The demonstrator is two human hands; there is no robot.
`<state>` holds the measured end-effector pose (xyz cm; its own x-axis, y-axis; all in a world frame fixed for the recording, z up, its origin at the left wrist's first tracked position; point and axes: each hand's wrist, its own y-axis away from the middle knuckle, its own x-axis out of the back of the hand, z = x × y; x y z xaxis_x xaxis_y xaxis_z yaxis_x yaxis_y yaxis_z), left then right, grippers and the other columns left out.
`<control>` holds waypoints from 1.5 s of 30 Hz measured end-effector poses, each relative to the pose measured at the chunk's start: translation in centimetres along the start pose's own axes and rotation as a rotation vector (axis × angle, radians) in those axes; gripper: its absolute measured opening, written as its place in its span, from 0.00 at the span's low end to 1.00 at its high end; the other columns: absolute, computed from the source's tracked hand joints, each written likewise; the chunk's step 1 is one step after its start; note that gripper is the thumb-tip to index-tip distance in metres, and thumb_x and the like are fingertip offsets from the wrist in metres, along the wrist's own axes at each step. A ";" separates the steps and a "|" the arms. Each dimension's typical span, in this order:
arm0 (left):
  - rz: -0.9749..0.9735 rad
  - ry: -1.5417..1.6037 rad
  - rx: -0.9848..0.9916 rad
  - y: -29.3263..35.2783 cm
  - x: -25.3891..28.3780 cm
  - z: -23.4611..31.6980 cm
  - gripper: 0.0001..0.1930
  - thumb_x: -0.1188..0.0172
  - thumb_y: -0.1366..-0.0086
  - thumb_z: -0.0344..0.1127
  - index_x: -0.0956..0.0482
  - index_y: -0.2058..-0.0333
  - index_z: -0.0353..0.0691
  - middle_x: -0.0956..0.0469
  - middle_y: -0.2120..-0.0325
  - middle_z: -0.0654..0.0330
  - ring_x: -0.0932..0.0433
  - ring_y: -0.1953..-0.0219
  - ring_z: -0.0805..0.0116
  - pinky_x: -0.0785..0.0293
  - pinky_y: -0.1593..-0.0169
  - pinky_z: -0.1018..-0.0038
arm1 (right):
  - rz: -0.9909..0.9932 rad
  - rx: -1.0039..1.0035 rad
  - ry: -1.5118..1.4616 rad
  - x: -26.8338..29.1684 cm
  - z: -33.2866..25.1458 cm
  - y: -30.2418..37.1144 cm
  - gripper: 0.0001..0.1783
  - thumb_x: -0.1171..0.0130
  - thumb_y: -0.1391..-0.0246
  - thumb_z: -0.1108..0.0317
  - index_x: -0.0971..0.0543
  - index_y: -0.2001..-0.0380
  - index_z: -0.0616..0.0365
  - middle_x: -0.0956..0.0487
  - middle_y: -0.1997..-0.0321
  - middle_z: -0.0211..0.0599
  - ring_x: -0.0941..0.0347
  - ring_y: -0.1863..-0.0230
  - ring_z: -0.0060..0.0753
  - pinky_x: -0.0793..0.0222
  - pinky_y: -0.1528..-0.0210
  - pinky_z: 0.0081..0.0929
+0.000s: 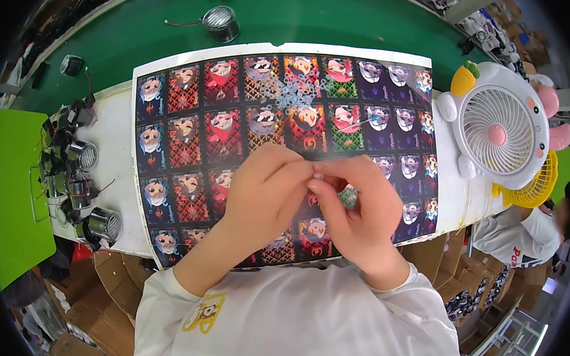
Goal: Connecting wires and assembling cooling fan modules on an electronics production line.
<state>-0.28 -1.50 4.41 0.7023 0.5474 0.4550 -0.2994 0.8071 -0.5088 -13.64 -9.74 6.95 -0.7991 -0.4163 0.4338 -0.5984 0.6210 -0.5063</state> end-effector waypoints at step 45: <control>-0.170 -0.160 0.129 1.2 -0.6 -1.7 0.15 0.37 0.47 0.27 0.24 0.59 0.35 0.28 0.65 0.52 0.26 0.62 0.52 0.27 0.58 0.61 | 0.058 -0.211 -0.021 1.7 2.2 0.1 0.05 0.46 0.41 0.78 0.26 0.72 0.64 0.28 0.72 0.33 0.34 0.73 0.24 0.40 0.71 0.21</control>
<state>0.05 -1.24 2.28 0.6415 0.4214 0.6410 -0.2731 0.9063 -0.3224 -15.15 -11.87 6.01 -0.8342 -0.3884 0.3915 -0.5277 0.7685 -0.3619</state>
